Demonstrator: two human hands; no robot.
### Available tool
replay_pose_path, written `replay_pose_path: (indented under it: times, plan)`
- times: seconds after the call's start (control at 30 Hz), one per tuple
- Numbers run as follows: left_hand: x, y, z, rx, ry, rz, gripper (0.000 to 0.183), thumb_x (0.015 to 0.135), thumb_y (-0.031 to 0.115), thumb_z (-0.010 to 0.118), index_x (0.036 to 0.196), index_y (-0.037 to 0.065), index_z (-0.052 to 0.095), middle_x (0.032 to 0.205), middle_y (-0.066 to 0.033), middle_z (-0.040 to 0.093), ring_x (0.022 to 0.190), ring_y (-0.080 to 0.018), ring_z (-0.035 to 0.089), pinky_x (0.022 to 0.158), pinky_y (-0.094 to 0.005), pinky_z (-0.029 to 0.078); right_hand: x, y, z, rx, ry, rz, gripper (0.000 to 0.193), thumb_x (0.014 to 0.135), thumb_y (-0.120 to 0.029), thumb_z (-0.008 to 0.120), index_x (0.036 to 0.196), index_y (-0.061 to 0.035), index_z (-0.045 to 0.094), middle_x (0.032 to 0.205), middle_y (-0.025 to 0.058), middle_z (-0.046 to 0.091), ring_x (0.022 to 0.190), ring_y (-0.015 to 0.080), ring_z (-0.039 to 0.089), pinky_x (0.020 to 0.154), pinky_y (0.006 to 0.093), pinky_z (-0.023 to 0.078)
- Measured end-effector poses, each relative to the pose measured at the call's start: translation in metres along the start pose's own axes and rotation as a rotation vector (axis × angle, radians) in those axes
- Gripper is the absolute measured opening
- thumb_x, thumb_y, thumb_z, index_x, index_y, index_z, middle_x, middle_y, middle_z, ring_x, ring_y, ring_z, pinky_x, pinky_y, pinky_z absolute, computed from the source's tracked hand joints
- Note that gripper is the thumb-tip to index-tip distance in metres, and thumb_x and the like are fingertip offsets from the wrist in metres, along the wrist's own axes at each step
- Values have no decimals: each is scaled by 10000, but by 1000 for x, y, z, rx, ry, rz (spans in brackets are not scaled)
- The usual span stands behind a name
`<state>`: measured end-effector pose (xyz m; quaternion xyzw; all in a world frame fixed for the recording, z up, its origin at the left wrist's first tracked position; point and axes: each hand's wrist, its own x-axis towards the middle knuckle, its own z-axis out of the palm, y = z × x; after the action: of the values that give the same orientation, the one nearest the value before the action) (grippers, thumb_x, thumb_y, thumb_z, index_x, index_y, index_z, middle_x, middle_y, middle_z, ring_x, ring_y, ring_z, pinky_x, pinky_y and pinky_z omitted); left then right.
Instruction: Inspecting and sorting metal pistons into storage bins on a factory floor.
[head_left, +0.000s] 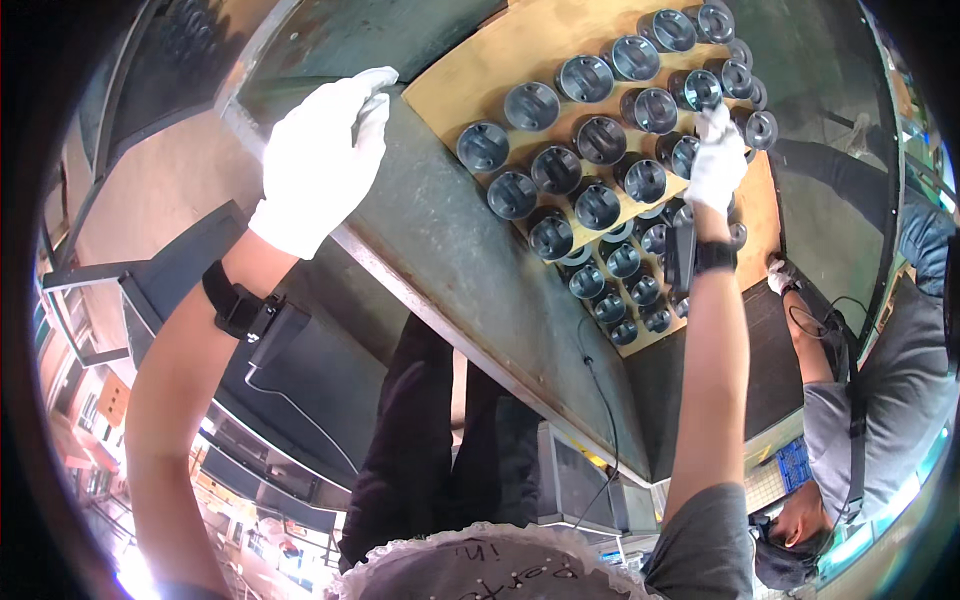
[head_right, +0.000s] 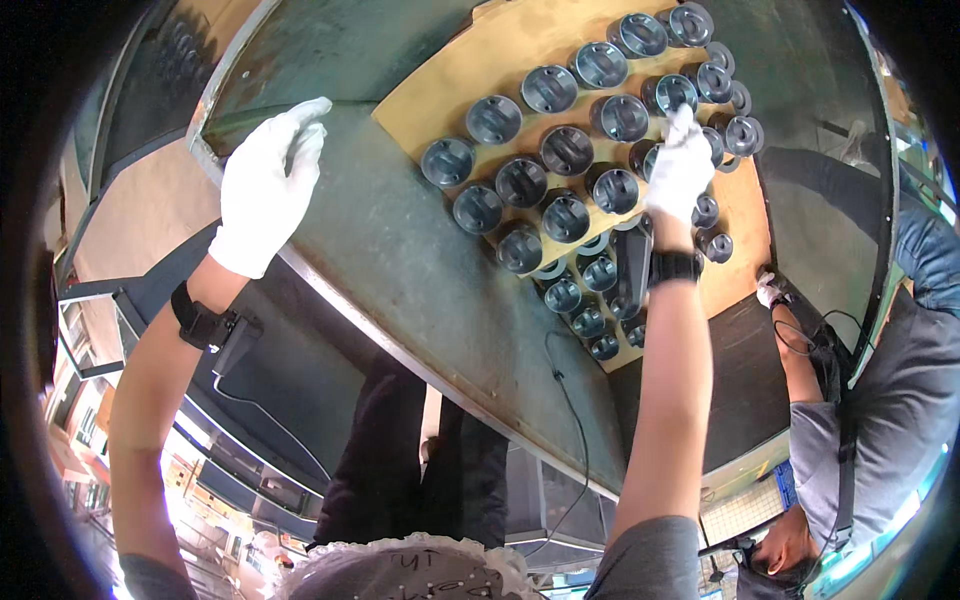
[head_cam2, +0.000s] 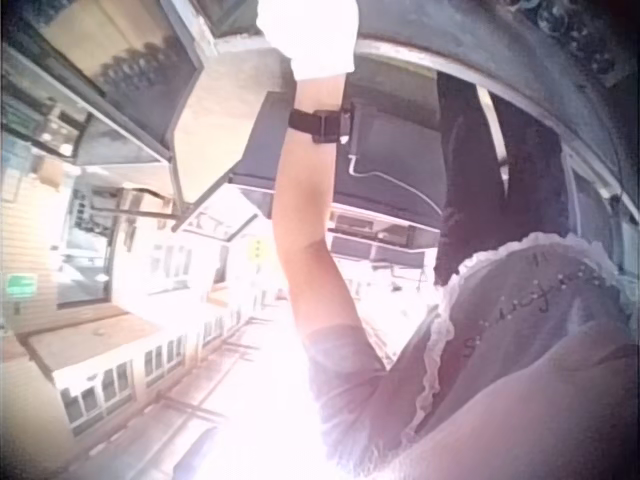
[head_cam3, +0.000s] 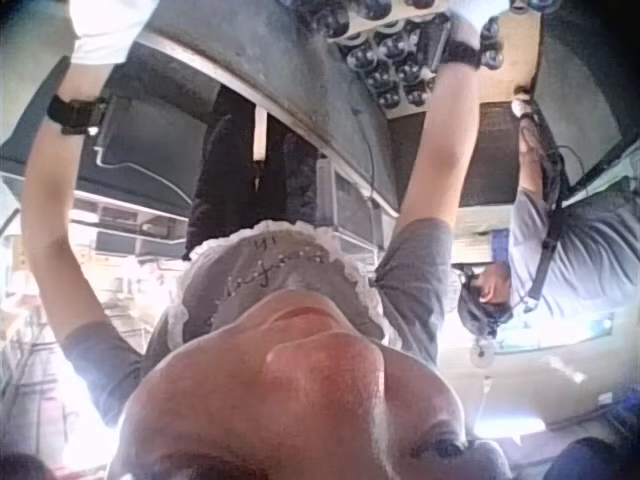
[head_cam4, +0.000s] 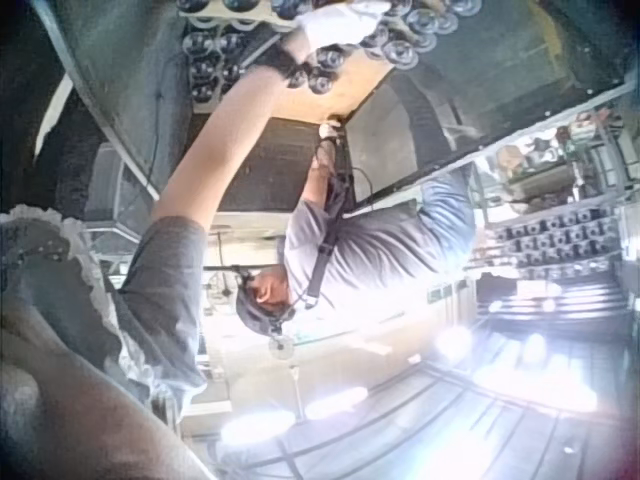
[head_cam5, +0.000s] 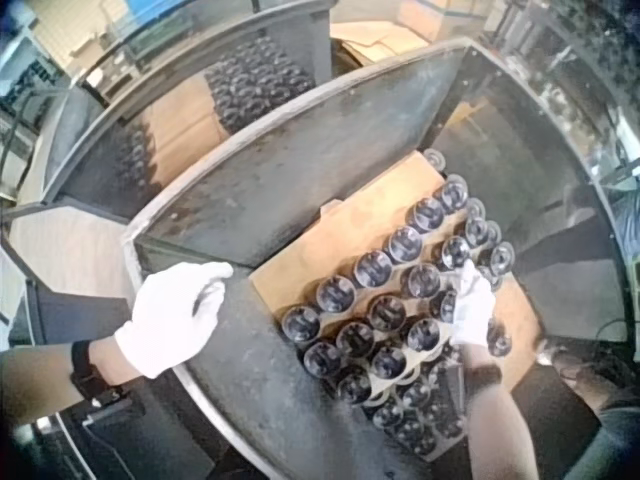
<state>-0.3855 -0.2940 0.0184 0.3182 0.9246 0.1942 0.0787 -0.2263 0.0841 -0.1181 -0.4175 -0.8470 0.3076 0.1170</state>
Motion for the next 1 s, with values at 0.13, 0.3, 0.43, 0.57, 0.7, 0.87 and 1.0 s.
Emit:
replay_pose_path:
  times: [0.13, 0.3, 0.43, 0.57, 0.7, 0.87, 1.0]
  plan:
    - [1, -1, 3, 3, 32, 59, 287, 923, 63, 642, 1207, 79, 675, 1005, -136, 716, 863, -261, 693, 792, -326, 545, -69, 4, -19, 217, -157, 151, 483, 1078, -362, 449, 1110, 58, 684, 1051, 164, 750, 959, 229, 727, 871, 346, 547]
    - [2, 3, 5, -29, 42, 78, 280, 917, 71, 644, 1195, 83, 676, 1007, -143, 715, 861, -297, 687, 779, -346, 545, -104, 21, -11, 6, -170, 29, 442, 1068, -362, 480, 1031, 5, 723, 976, 145, 759, 858, 265, 724, 794, 350, 542]
    - [2, 0, 6, -7, 82, 121, 277, 925, 105, 638, 1199, 99, 677, 1004, -145, 713, 858, -311, 684, 777, -365, 546, -97, 10, 2, -98, -127, 50, 436, 1055, -375, 518, 986, -1, 730, 951, 111, 770, 843, 216, 729, 783, 338, 546]
    - [2, -2, 7, -35, 133, 155, 277, 927, 126, 639, 1200, 110, 681, 977, -146, 712, 848, -308, 683, 783, -371, 547, -101, 13, 13, -15, -159, -1, 376, 1051, -332, 519, 1003, -23, 728, 893, 177, 737, 798, 315, 713, 707, 393, 538]
    - [6, 0, 12, -53, 139, 148, 296, 926, 132, 641, 1220, 116, 670, 1005, -136, 707, 861, -311, 679, 789, -371, 550, -94, 42, 12, -289, -205, -229, 350, 1043, -308, 536, 1003, -15, 725, 896, 159, 746, 806, 274, 728, 707, 373, 548]
    - [27, -29, -18, 317, 498, 332, 644, 771, 92, 719, 1370, 1, 500, 1351, -245, 530, 1296, -424, 475, 1128, -507, 362, -83, -4, 15, 71, -42, -84, 359, 1051, -315, 527, 1029, -19, 729, 950, 163, 753, 818, 273, 737, 734, 346, 561]
    - [38, -69, -7, 525, 620, 84, 591, 839, 206, 705, 1352, -20, 521, 1324, -266, 557, 1237, -437, 523, 1082, -486, 415, -66, 0, 35, -208, -35, -274, 338, 1042, -315, 534, 1019, -47, 739, 885, 193, 730, 798, 333, 716, 717, 383, 553]
